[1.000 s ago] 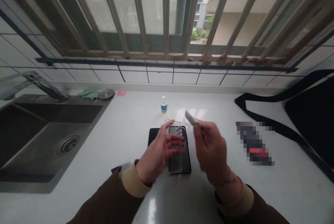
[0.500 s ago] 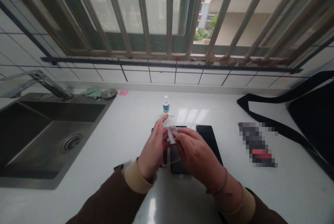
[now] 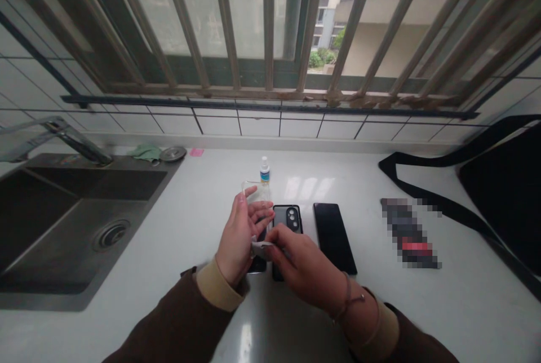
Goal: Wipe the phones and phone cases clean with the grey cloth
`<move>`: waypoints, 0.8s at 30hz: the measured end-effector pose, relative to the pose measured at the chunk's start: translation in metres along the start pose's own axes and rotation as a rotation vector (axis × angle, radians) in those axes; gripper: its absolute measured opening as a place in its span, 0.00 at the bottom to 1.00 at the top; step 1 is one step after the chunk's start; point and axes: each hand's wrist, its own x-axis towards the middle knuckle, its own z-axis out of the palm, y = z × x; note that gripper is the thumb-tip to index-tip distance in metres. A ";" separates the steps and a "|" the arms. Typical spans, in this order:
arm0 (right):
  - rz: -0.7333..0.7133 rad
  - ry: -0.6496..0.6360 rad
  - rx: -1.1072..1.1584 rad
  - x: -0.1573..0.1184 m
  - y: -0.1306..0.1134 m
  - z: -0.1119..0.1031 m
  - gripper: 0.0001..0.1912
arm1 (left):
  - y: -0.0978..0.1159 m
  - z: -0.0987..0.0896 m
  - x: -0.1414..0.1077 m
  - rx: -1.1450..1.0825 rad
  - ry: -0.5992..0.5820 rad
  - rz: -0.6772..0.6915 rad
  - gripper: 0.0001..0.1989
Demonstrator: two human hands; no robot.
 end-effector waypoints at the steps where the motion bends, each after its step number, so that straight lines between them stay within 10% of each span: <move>1: 0.007 0.003 0.080 0.000 0.000 0.001 0.05 | 0.000 0.001 -0.001 -0.006 -0.013 -0.019 0.26; 5: 0.058 0.102 0.387 0.002 0.005 -0.002 0.12 | 0.003 0.003 -0.004 -0.040 -0.073 -0.137 0.26; 11: 0.140 0.834 0.311 0.002 0.013 -0.037 0.14 | 0.010 -0.002 -0.010 -0.060 -0.415 -0.504 0.27; 15: 0.130 0.683 0.317 0.003 0.015 -0.046 0.15 | 0.008 -0.005 -0.016 -0.042 -0.613 -0.666 0.25; 24: 0.088 0.516 0.580 0.005 0.022 -0.034 0.12 | 0.015 -0.006 -0.011 -0.127 -0.537 -0.593 0.22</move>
